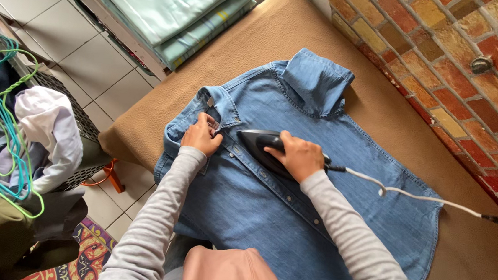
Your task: The person irons a blue denim shirt laid out on an ironing board. They smooth the fabric with one hand while moving the iron across the body, collar, and sleeves. The shirt remains on the board throughout the clip.
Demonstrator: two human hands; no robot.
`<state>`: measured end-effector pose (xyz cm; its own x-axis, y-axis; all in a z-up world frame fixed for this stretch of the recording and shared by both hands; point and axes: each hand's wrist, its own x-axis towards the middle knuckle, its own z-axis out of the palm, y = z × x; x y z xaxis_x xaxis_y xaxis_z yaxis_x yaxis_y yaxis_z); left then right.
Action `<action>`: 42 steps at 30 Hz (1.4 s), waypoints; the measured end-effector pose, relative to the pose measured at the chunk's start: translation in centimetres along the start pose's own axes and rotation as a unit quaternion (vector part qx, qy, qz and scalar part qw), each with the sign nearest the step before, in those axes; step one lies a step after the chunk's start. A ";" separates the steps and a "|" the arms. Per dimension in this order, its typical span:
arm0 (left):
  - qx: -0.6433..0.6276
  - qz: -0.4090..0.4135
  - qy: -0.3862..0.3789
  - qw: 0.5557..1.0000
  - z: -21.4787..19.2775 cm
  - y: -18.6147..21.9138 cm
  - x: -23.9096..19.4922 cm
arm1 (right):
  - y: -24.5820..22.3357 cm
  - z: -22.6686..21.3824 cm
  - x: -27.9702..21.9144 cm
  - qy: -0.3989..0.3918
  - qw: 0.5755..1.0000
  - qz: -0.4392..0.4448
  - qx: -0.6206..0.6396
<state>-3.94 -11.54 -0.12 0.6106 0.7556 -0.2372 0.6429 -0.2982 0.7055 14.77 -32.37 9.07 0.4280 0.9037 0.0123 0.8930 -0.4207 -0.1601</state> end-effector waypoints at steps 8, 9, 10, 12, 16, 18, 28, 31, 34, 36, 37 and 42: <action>0.169 0.113 -0.021 0.979 -1.1 0.6 -1.9 | -2.4 2.4 4.1 0.026 0.997 0.069 -0.012; 0.215 0.132 -0.011 0.968 -1.0 0.7 -2.0 | -2.7 2.6 4.9 0.033 0.996 0.077 -0.009; 0.200 0.117 0.008 0.973 -1.0 0.8 -2.1 | -2.9 2.6 5.3 0.029 0.997 0.076 -0.005; 0.172 0.088 0.042 0.980 -0.7 0.9 -2.3 | -2.9 2.4 5.0 0.018 0.997 0.076 0.003; 0.167 0.080 0.087 0.979 -0.3 1.3 -2.3 | -1.1 1.1 0.7 -0.011 0.998 0.055 0.001; 0.199 0.108 0.138 0.964 -0.5 1.9 -2.7 | 0.2 0.0 -1.8 -0.027 0.998 0.053 -0.002; 0.203 0.136 0.189 0.951 0.5 4.2 -2.8 | -0.2 -3.0 -6.0 -0.015 0.997 0.073 0.031; 0.184 0.128 0.207 0.952 0.8 1.9 -3.0 | -2.1 -1.4 -4.3 -0.013 0.999 0.023 0.039; 0.190 0.112 0.183 0.958 0.9 0.2 -3.2 | -3.4 -0.3 -2.1 -0.014 0.999 0.020 0.035; 0.191 0.113 0.155 0.963 0.7 -0.1 -3.0 | -3.9 0.2 -0.5 -0.006 0.999 0.012 0.037; 0.197 0.119 0.141 0.963 0.5 -0.3 -3.3 | -4.2 0.5 -0.2 -0.007 0.999 0.014 0.039; 0.231 0.101 0.059 0.966 -1.3 -0.4 -3.8 | -3.3 0.3 -0.7 -0.005 0.999 -0.015 0.040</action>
